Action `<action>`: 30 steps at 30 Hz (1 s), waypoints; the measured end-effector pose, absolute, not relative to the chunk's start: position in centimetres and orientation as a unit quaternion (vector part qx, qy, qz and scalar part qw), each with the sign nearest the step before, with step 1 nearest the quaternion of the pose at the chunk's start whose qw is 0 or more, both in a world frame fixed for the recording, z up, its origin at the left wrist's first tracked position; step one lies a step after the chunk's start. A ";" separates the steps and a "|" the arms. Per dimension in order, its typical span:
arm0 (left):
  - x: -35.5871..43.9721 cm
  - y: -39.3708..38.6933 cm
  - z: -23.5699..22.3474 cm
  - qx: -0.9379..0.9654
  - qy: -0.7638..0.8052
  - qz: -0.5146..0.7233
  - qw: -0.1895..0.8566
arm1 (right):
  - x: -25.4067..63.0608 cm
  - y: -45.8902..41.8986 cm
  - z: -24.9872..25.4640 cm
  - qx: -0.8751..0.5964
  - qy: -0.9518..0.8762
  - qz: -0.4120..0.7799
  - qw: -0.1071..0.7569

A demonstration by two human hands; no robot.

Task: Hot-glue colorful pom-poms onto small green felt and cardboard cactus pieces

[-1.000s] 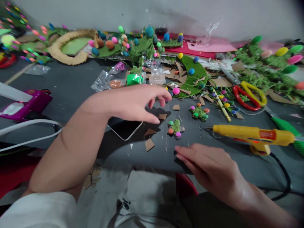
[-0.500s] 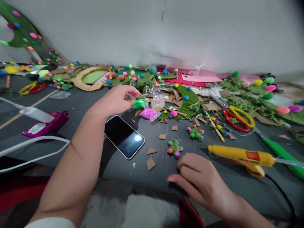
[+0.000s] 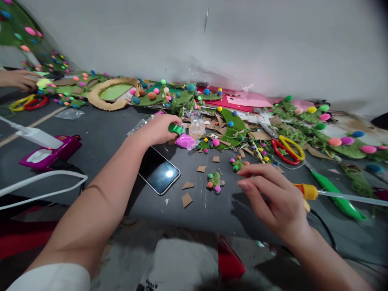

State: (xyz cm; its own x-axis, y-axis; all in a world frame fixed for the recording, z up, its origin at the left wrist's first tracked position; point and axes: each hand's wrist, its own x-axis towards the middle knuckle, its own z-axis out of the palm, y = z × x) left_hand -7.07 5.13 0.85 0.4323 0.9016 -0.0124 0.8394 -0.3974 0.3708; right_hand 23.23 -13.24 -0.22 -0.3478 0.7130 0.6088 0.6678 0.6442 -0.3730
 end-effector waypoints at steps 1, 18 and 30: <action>-7.0 5.2 0.7 0.830 0.526 0.098 0.161 | 23.3 -13.3 -0.4 -0.423 -0.820 0.029 0.384; -6.4 5.6 -0.4 0.852 0.425 0.273 0.136 | 19.0 -7.7 3.0 -0.490 -0.832 0.158 0.204; -6.2 5.7 -0.9 0.845 0.398 0.317 0.166 | 16.2 -2.1 2.0 -0.567 -0.815 0.052 0.110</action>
